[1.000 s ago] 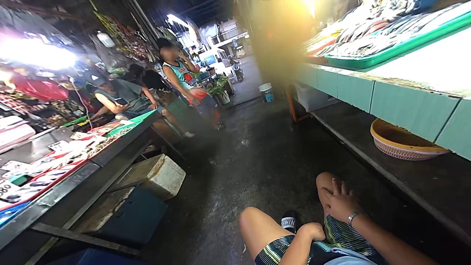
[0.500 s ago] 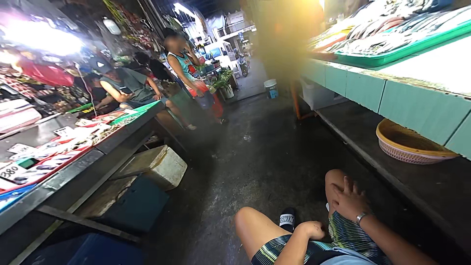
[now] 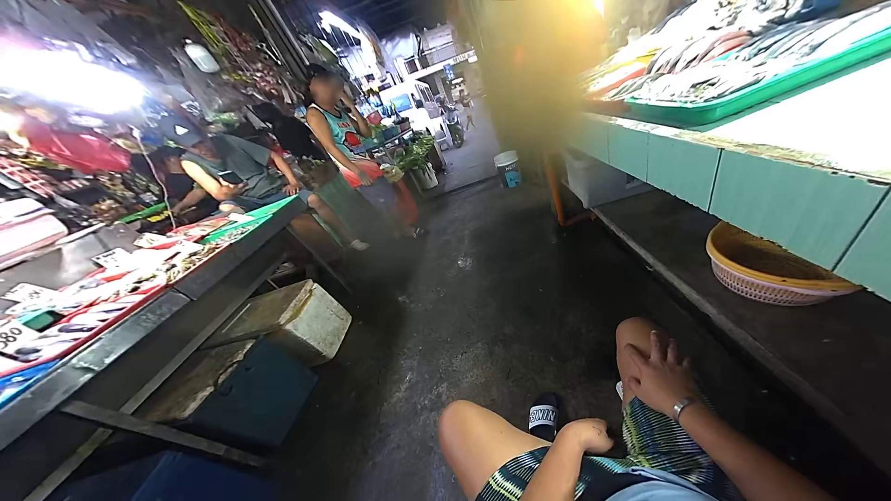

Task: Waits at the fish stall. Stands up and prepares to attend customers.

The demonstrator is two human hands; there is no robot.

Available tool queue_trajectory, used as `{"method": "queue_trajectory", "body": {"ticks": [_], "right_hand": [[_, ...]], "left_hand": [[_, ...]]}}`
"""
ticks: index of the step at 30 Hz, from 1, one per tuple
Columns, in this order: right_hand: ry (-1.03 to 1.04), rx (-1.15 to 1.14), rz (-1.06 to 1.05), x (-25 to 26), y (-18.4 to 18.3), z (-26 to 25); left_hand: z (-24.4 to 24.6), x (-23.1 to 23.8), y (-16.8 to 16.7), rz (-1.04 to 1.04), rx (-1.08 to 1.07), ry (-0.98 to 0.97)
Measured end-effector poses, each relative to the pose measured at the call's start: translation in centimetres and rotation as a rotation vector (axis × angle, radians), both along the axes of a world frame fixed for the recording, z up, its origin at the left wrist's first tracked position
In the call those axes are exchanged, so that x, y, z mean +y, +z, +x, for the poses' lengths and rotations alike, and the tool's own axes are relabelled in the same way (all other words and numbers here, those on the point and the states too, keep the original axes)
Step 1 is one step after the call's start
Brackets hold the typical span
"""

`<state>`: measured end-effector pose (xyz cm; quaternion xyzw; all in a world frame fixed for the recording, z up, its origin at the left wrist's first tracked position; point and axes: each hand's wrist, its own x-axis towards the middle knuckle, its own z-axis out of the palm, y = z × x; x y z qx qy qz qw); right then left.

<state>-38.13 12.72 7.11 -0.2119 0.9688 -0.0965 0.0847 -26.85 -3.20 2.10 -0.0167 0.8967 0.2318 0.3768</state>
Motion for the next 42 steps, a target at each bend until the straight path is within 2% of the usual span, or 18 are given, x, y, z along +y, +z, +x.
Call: {"method": "queue_trajectory", "body": {"ticks": [4, 10, 14, 25, 33, 42], "right_hand": [[-0.019, -0.001, -0.005, 0.5, 0.1, 0.0], [0.073, -0.037, 0.003, -0.9, 0.3, 0.5], [0.102, -0.043, 0.005, -1.7, 0.2, 0.8], [-0.017, 0.016, 0.004, 0.5, 0.0, -0.1], [0.086, -0.037, -0.002, -1.2, 0.2, 0.6], [0.019, -0.01, 0.012, -0.4, 0.1, 0.1]], "left_hand": [[-0.2, -0.5, -1.0, 0.043, 0.023, 0.009], [-0.4, 0.8, 1.4, -0.031, -0.033, -0.022], [-0.7, 1.1, 1.6, -0.088, -0.064, -0.025], [-0.3, -0.5, -0.9, 0.01, 0.015, -0.011], [-0.5, 1.2, 1.9, -0.087, -0.051, -0.017], [0.0, 0.2, 0.6, -0.021, -0.014, -0.01]]}}
